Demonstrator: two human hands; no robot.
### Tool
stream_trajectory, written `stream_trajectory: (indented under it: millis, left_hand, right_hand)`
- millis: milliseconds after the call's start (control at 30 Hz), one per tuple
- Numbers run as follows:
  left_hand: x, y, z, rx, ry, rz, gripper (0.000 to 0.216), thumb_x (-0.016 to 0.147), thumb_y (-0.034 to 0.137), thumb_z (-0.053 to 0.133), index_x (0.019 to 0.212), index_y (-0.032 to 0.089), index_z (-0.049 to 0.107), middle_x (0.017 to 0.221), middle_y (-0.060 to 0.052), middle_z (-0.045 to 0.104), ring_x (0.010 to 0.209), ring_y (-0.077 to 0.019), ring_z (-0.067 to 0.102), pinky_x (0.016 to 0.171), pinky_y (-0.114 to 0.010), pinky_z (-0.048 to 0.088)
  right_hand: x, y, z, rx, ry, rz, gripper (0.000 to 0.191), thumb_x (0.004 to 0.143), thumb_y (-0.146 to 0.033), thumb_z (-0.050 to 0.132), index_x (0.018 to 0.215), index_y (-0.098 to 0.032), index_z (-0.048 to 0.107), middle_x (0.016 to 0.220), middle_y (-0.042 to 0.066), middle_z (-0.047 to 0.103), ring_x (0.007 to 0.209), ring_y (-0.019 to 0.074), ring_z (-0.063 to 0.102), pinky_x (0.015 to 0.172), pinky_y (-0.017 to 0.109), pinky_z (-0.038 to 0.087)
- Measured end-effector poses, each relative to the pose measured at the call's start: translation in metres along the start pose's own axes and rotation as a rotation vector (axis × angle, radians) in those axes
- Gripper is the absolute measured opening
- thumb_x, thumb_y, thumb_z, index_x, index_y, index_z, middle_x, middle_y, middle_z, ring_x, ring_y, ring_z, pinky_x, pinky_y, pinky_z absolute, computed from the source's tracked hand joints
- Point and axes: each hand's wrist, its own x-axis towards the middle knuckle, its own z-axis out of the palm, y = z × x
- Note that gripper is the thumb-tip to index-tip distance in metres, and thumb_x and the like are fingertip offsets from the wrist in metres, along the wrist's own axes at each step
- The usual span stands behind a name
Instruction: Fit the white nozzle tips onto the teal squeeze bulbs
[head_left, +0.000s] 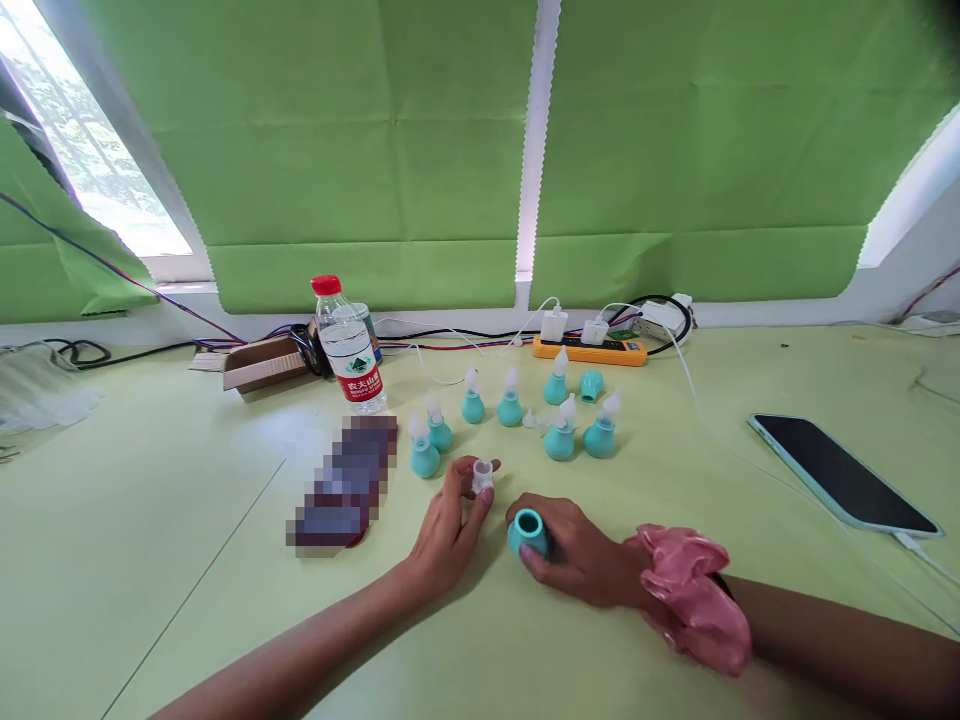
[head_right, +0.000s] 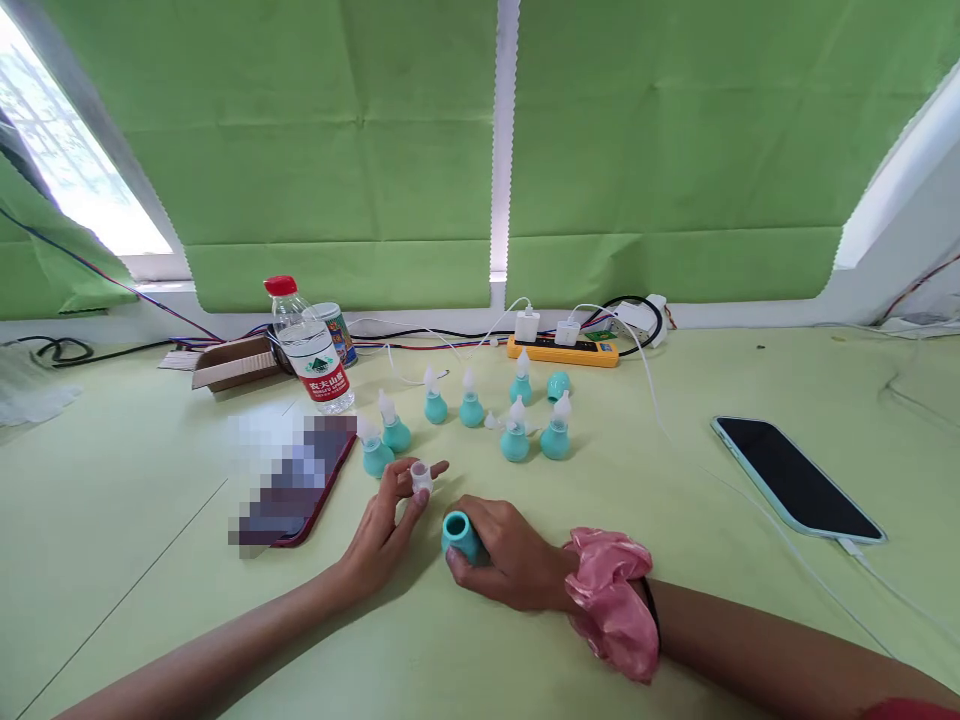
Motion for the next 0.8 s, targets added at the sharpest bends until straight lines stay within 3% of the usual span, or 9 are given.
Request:
stream_trajectory:
  millis: [233, 400, 533, 600, 800]
  left_hand:
    - [-0.0061, -0.0021, 0.001, -0.01, -0.099, 0.147, 0.026, 0.086, 0.024, 0.033, 0.111, 0.021, 0.027, 0.121, -0.014, 0.046, 0.108, -0.0182, 0.048, 0.085, -0.033, 0.037]
    - [-0.0066, -0.0013, 0.0003, -0.143, -0.075, 0.082, 0.018, 0.088, 0.03, 0.029, 0.104, 0.022, 0.029, 0.113, -0.012, 0.054, 0.106, -0.0169, 0.048, 0.088, -0.035, 0.035]
    - [-0.0044, 0.0003, 0.0022, -0.255, -0.119, 0.008, 0.016, 0.087, 0.035, 0.03, 0.095, 0.021, 0.03, 0.107, -0.013, 0.057, 0.1, -0.0179, 0.05, 0.085, -0.035, 0.036]
    - [-0.0039, -0.0002, 0.0041, -0.287, -0.082, 0.011, 0.017, 0.086, 0.037, 0.032, 0.092, 0.021, 0.032, 0.103, -0.011, 0.056, 0.093, -0.0171, 0.051, 0.08, -0.033, 0.039]
    - [-0.0049, -0.0027, 0.0076, -0.205, 0.173, 0.029, 0.017, 0.081, 0.035, 0.045, 0.08, 0.019, 0.039, 0.068, 0.003, 0.041, 0.06, -0.0087, 0.04, 0.055, -0.02, 0.035]
  right_hand:
    - [0.0051, 0.0089, 0.0026, -0.056, -0.01, 0.187, 0.011, 0.067, -0.022, 0.052, 0.075, -0.017, 0.048, 0.072, 0.0, 0.052, 0.063, 0.0121, 0.046, 0.058, 0.023, 0.036]
    - [0.0067, 0.0071, 0.0019, -0.032, 0.046, 0.365, 0.014, 0.071, -0.027, 0.05, 0.062, -0.017, 0.044, 0.058, -0.003, 0.045, 0.054, 0.01, 0.041, 0.05, 0.022, 0.033]
    - [0.0076, 0.0052, -0.0014, 0.091, 0.063, 0.339, 0.012, 0.073, -0.026, 0.05, 0.081, -0.017, 0.048, 0.072, 0.0, 0.054, 0.062, 0.0121, 0.047, 0.056, 0.023, 0.037]
    - [0.0075, 0.0043, -0.0019, 0.112, 0.049, 0.329, 0.018, 0.072, -0.025, 0.05, 0.088, -0.018, 0.047, 0.078, 0.001, 0.056, 0.065, 0.0126, 0.049, 0.058, 0.024, 0.038]
    - [0.0067, 0.0031, 0.0008, 0.032, -0.018, 0.318, 0.013, 0.07, -0.025, 0.051, 0.081, -0.018, 0.05, 0.065, -0.002, 0.053, 0.056, 0.0111, 0.046, 0.054, 0.022, 0.036]
